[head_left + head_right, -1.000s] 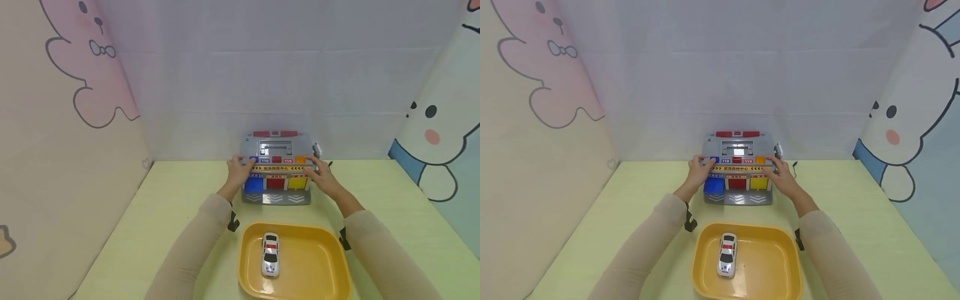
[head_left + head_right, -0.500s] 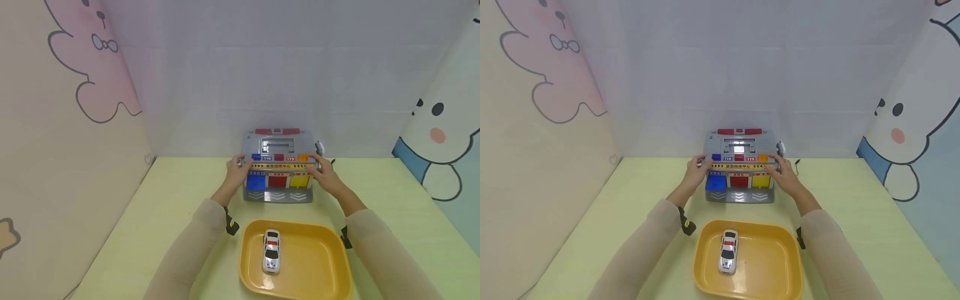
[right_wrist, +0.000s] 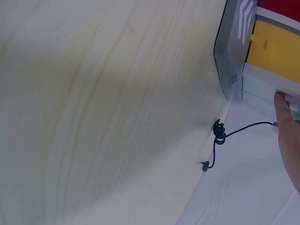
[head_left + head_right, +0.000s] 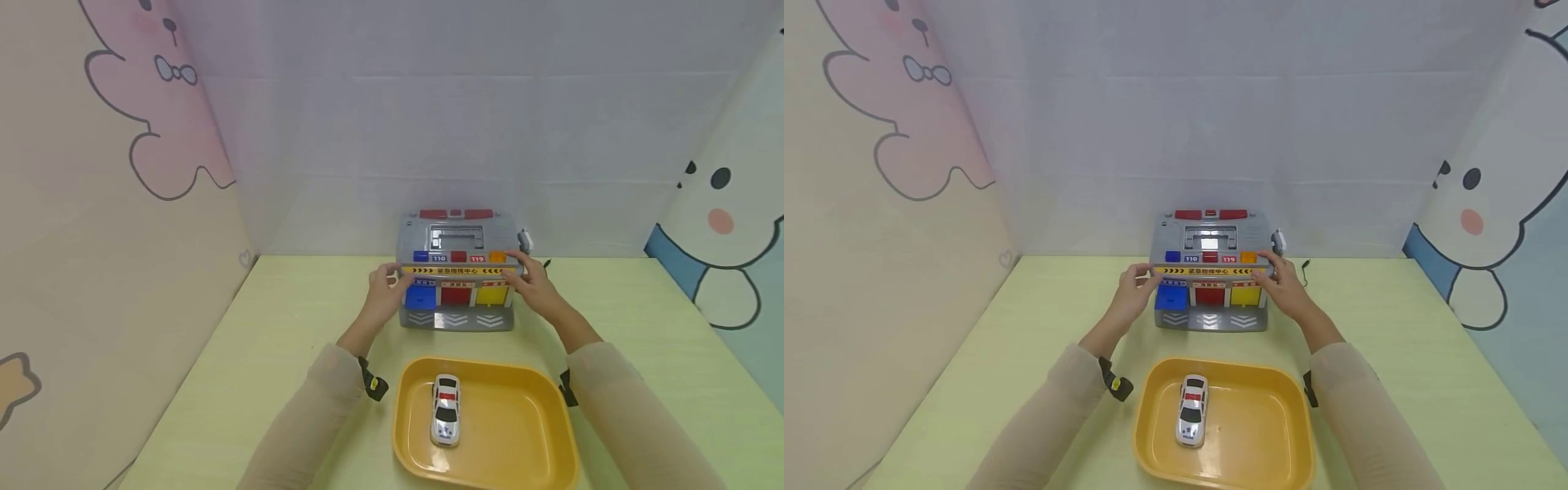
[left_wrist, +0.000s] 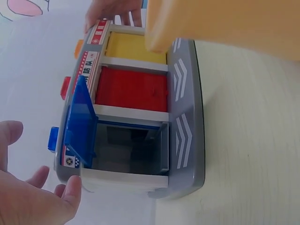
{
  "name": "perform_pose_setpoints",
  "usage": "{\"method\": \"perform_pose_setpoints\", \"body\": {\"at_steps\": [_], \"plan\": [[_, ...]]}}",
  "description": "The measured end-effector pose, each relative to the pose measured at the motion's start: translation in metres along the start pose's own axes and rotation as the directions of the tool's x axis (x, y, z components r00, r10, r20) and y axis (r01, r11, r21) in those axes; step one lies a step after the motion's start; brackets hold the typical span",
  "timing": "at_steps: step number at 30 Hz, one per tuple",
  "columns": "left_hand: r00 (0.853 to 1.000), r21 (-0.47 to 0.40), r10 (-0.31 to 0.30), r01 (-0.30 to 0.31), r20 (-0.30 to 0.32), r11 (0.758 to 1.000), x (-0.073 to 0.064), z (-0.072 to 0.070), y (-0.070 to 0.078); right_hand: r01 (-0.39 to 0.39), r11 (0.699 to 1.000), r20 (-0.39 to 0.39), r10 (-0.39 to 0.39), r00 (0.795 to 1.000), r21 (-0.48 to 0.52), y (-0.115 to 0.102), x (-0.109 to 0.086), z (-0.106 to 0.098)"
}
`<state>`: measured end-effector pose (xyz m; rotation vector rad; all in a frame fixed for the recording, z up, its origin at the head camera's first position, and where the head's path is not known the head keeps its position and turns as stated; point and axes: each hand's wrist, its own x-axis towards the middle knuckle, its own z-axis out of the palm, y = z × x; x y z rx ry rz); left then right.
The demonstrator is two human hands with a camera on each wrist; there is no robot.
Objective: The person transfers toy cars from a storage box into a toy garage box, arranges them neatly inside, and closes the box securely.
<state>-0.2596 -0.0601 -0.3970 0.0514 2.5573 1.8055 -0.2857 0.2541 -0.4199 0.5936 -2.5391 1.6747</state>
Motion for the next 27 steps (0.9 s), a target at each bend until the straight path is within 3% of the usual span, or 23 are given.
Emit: {"method": "perform_pose_setpoints", "body": {"at_steps": [12, 17, 23, 27], "plan": [[0.999, -0.028, 0.026, -0.025, 0.025, 0.999, -0.021, -0.003, 0.001, -0.068, 0.998, 0.025, 0.067, 0.997, 0.017, -0.002, -0.002, 0.001], [0.996, -0.028, 0.037, -0.034, 0.084, 0.999, -0.033, -0.005, 0.001, -0.068, 0.998, 0.027, 0.067, 0.997, 0.02, -0.001, -0.002, 0.001], [0.968, -0.006, 0.112, -0.114, 0.225, 0.993, -0.054, -0.008, 0.003, -0.046, 0.999, 0.027, 0.045, 0.999, 0.015, -0.001, 0.0, 0.0], [0.951, 0.003, 0.148, -0.154, 0.272, 0.988, -0.064, -0.005, 0.003, -0.034, 0.999, 0.02, 0.033, 0.999, 0.004, -0.002, -0.002, 0.0]]}}
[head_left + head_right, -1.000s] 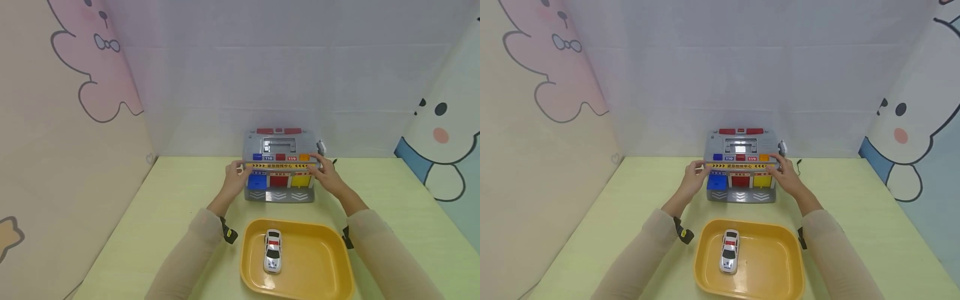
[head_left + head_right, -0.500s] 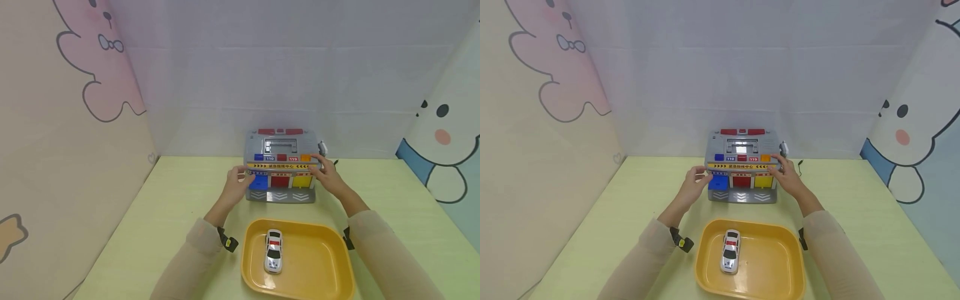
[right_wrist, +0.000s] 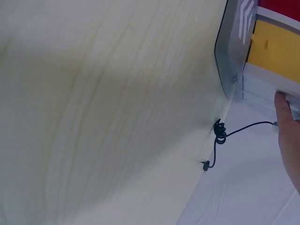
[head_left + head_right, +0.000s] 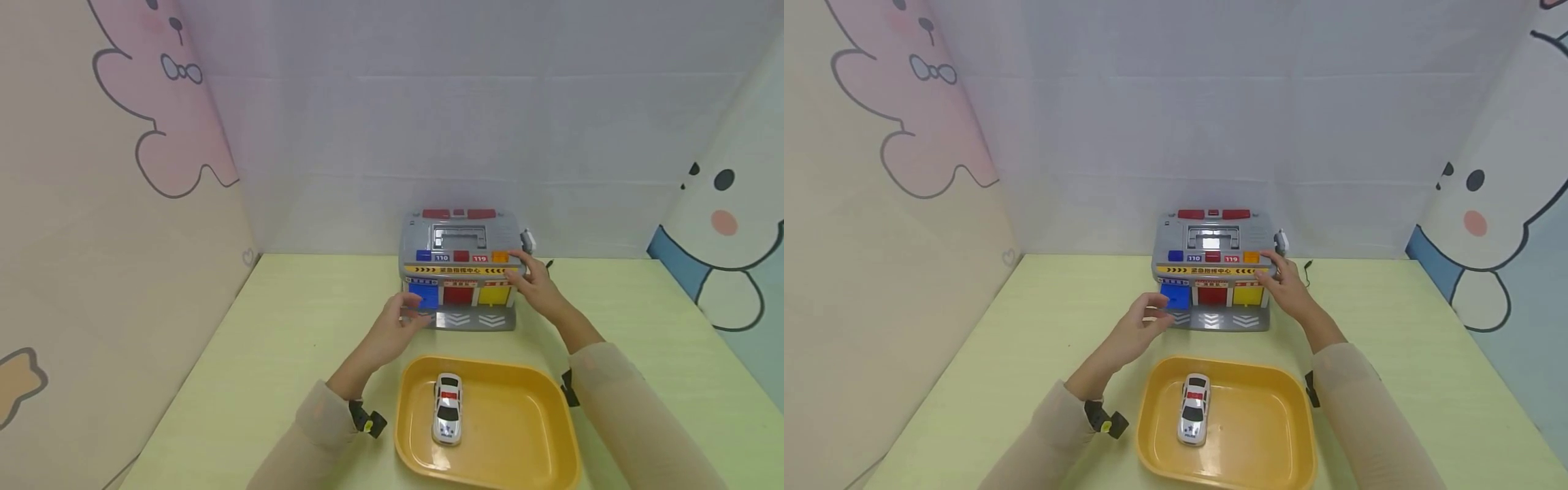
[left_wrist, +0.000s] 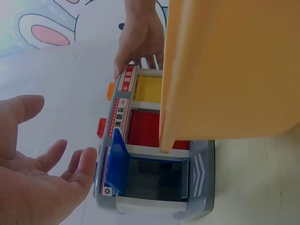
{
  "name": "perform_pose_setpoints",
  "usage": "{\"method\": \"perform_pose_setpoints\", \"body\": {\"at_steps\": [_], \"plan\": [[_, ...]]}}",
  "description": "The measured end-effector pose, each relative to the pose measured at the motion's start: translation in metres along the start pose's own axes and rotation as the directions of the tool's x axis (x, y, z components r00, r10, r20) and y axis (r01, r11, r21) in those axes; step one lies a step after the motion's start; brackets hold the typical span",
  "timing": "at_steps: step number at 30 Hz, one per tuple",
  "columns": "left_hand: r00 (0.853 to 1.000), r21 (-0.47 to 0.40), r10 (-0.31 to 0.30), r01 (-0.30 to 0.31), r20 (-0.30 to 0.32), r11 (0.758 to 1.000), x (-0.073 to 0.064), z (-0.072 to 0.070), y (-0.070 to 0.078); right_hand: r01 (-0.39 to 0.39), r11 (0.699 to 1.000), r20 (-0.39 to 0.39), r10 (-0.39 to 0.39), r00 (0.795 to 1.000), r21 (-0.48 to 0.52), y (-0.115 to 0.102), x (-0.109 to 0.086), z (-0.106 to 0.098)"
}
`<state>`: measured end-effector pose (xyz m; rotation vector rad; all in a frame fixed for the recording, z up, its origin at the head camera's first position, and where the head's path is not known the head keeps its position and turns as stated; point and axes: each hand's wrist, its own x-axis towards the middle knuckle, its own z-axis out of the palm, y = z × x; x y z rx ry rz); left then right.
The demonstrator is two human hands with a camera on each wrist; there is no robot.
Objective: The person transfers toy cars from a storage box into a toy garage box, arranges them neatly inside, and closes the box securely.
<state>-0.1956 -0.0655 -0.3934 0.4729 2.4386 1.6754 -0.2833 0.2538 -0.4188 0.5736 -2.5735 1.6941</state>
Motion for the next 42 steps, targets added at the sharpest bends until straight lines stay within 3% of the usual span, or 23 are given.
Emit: {"method": "perform_pose_setpoints", "body": {"at_steps": [12, 18, 23, 34, 38, 42], "plan": [[0.994, 0.035, -0.031, 0.028, 0.107, 0.999, -0.022, 0.013, 0.003, -0.014, 1.0, 0.004, 0.014, 1.0, 0.023, 0.0, 0.0, 0.0], [0.989, 0.016, -0.059, 0.057, 0.137, 0.998, -0.026, 0.016, -0.002, 0.0, 1.0, -0.005, 0.0, 1.0, 0.024, -0.001, 0.0, 0.0], [0.986, 0.025, -0.051, 0.048, 0.16, 0.999, -0.03, 0.019, -0.004, -0.005, 1.0, 0.0, 0.005, 1.0, 0.026, -0.002, 0.0, 0.0], [0.955, 0.161, -0.076, 0.03, 0.288, 0.987, -0.039, 0.028, -0.004, -0.026, 0.999, 0.005, 0.026, 1.0, 0.037, 0.001, 0.001, 0.0], [0.946, 0.261, -0.103, 0.02, 0.308, 0.965, -0.041, 0.034, -0.005, -0.019, 0.998, 0.004, 0.019, 1.0, 0.061, 0.001, 0.001, 0.0], [0.932, 0.422, -0.093, -0.068, 0.351, 0.904, -0.044, 0.042, -0.002, -0.017, 0.998, 0.006, 0.017, 1.0, 0.062, 0.001, 0.001, -0.001]]}}
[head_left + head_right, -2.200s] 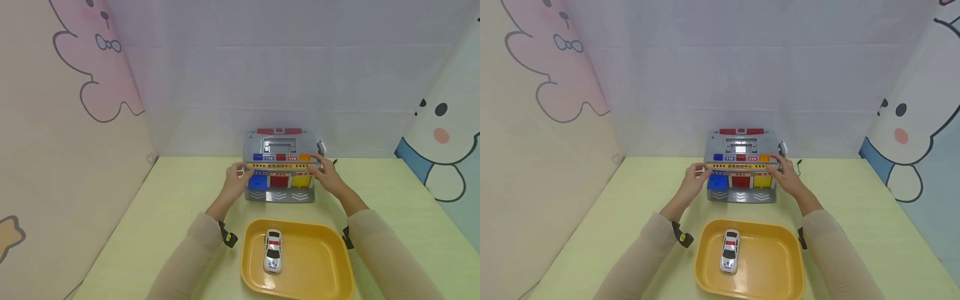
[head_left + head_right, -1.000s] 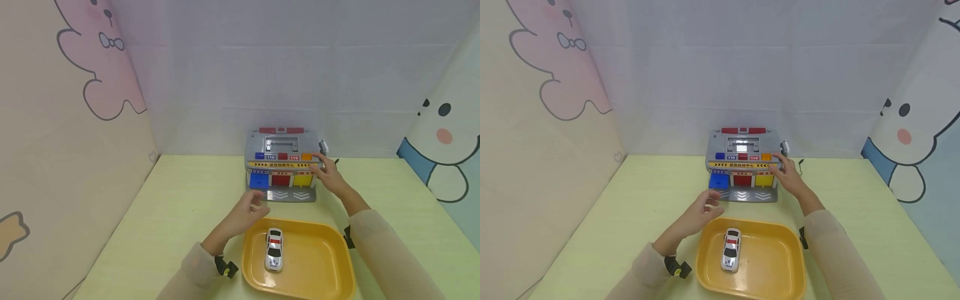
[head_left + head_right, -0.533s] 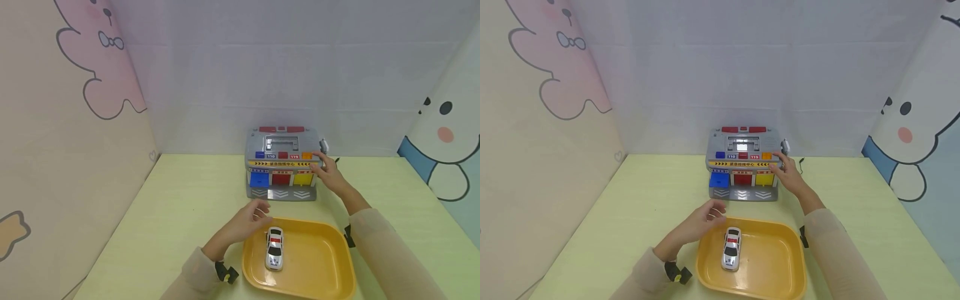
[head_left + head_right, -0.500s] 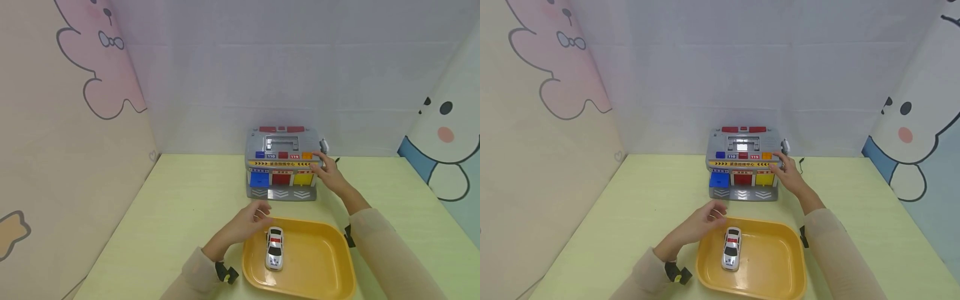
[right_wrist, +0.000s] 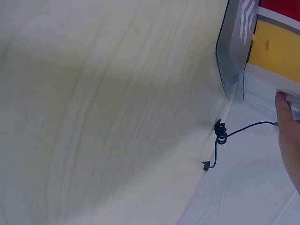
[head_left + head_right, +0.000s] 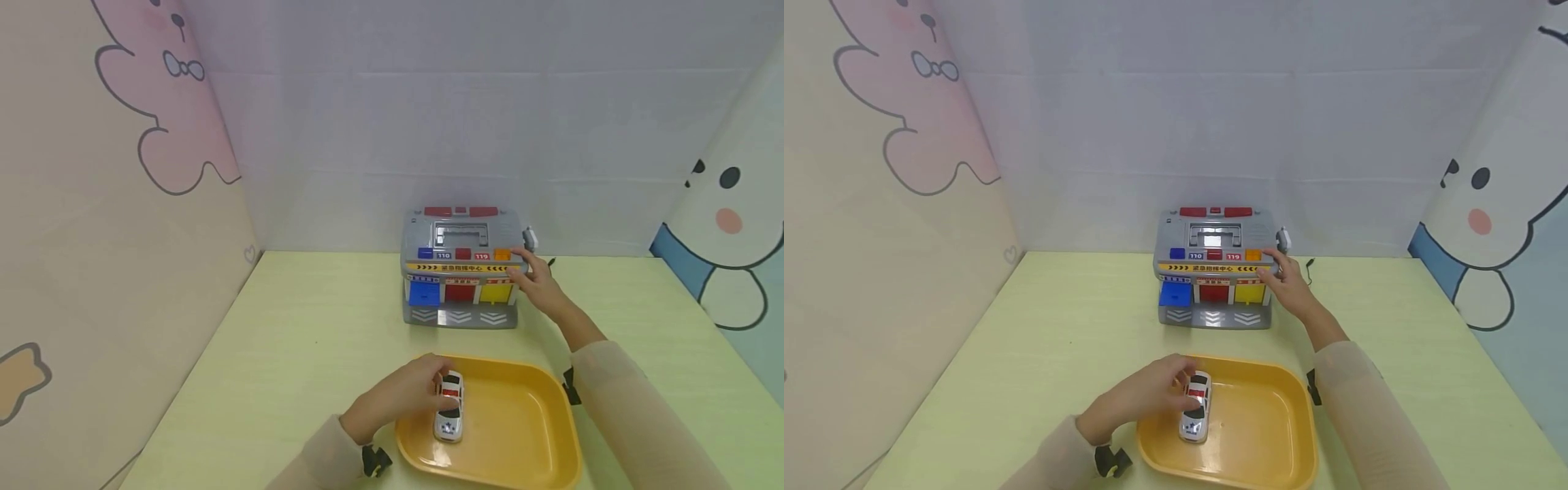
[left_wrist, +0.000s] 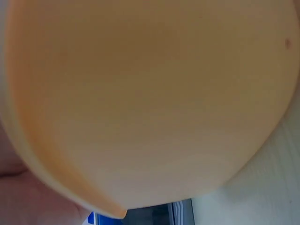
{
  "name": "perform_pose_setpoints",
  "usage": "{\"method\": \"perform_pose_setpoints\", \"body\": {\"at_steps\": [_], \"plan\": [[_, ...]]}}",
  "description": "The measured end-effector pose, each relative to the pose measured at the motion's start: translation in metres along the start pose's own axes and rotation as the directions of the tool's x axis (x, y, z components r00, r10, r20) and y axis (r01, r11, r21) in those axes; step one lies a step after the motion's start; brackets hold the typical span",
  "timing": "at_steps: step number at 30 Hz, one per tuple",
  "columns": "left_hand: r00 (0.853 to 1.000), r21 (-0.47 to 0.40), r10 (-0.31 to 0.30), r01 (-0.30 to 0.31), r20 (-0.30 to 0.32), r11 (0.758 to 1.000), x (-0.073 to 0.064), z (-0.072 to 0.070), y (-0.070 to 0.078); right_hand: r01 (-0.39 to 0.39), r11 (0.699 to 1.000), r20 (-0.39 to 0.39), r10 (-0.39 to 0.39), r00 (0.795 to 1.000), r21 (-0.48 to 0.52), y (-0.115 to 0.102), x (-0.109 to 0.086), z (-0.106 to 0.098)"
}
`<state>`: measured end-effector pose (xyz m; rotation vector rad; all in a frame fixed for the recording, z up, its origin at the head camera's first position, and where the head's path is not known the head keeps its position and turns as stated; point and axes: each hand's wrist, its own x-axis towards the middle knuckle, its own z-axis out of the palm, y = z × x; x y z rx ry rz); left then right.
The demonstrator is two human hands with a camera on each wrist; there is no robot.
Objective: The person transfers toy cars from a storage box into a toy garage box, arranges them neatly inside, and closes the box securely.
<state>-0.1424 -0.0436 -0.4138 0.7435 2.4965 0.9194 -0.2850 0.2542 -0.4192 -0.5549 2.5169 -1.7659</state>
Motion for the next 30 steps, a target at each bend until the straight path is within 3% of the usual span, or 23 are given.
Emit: {"method": "perform_pose_setpoints", "body": {"at_steps": [4, 16, 27, 30], "plan": [[0.999, 0.144, 0.042, -0.045, 0.024, 0.988, -0.001, 0.006, 0.006, -0.004, 1.0, 0.001, 0.004, 1.0, 0.0, -0.002, -0.001, 0.0], [0.999, 0.276, -0.035, 0.026, 0.03, 0.961, 0.001, 0.017, 0.01, -0.036, 0.999, -0.003, 0.036, 0.999, -0.013, -0.003, -0.004, 0.001], [0.993, 0.321, -0.114, 0.101, 0.02, 0.942, 0.003, 0.025, 0.01, -0.026, 0.999, -0.008, 0.026, 1.0, -0.024, -0.002, -0.003, 0.003], [0.993, 0.359, -0.115, 0.093, 0.039, 0.929, 0.004, 0.026, 0.009, -0.027, 1.0, -0.009, 0.027, 1.0, -0.016, -0.003, -0.003, 0.002]]}}
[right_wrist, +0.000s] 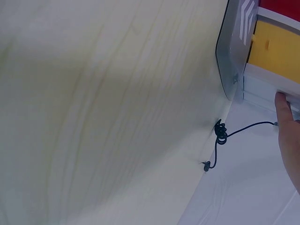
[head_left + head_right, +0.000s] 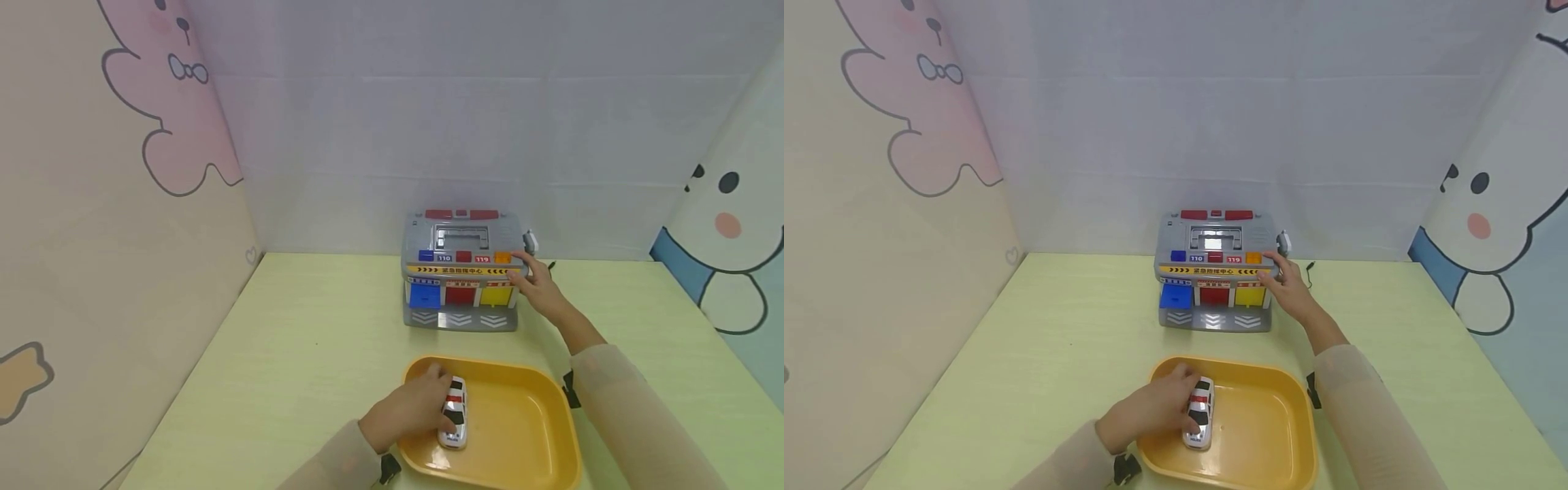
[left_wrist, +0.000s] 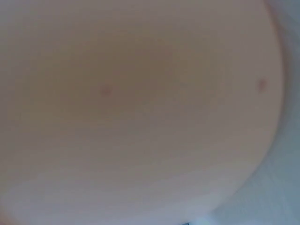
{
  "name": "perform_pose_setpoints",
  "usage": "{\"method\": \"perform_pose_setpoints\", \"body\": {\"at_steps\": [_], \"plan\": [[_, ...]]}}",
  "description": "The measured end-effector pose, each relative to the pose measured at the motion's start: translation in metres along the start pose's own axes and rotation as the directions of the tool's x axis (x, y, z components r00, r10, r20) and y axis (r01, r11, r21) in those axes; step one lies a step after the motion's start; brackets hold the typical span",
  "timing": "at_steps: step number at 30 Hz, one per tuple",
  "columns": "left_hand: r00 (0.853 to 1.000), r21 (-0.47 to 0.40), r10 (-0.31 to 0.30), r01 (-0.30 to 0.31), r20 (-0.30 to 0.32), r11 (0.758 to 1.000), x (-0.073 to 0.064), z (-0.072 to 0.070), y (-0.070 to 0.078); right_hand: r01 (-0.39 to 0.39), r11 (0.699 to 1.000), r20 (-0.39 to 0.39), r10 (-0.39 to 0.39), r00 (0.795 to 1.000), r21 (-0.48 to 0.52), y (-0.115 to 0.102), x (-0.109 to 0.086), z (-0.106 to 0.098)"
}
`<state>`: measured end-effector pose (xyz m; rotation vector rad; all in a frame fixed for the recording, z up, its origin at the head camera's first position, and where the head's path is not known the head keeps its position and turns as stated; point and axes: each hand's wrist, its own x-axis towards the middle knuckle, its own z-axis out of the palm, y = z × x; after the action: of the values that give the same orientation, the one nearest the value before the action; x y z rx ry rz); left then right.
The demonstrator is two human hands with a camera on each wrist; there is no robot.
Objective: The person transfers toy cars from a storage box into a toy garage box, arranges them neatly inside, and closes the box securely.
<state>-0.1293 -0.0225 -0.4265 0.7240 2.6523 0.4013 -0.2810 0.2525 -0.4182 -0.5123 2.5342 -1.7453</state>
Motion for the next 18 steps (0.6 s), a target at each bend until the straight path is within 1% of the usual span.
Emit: {"method": "perform_pose_setpoints", "body": {"at_steps": [4, 9, 14, 18], "plan": [[0.999, 0.044, 0.022, -0.024, 0.038, 0.999, 0.002, 0.0027, -0.0017, 0.002, 1.0, 0.003, -0.002, 1.0, 0.007, 0.0007, 0.0002, -0.0004], [0.998, 0.048, 0.029, -0.032, 0.06, 0.998, 0.0036, 0.003, -0.0025, 0.004, 1.0, 0.005, -0.004, 1.0, 0.005, 0.0012, 0.0009, -0.0007], [0.998, 0.009, 0.021, -0.022, 0.066, 1.0, 0.003, 0.0008, -0.0012, 0.01, 1.0, 0.0, -0.01, 1.0, 0.002, 0.0019, 0.0015, -0.0002], [0.998, -0.059, 0.018, -0.015, 0.06, 0.998, 0.0028, 0.0005, 0.0003, 0.007, 1.0, -0.002, -0.007, 1.0, -0.002, 0.0014, 0.0011, 0.0003]]}}
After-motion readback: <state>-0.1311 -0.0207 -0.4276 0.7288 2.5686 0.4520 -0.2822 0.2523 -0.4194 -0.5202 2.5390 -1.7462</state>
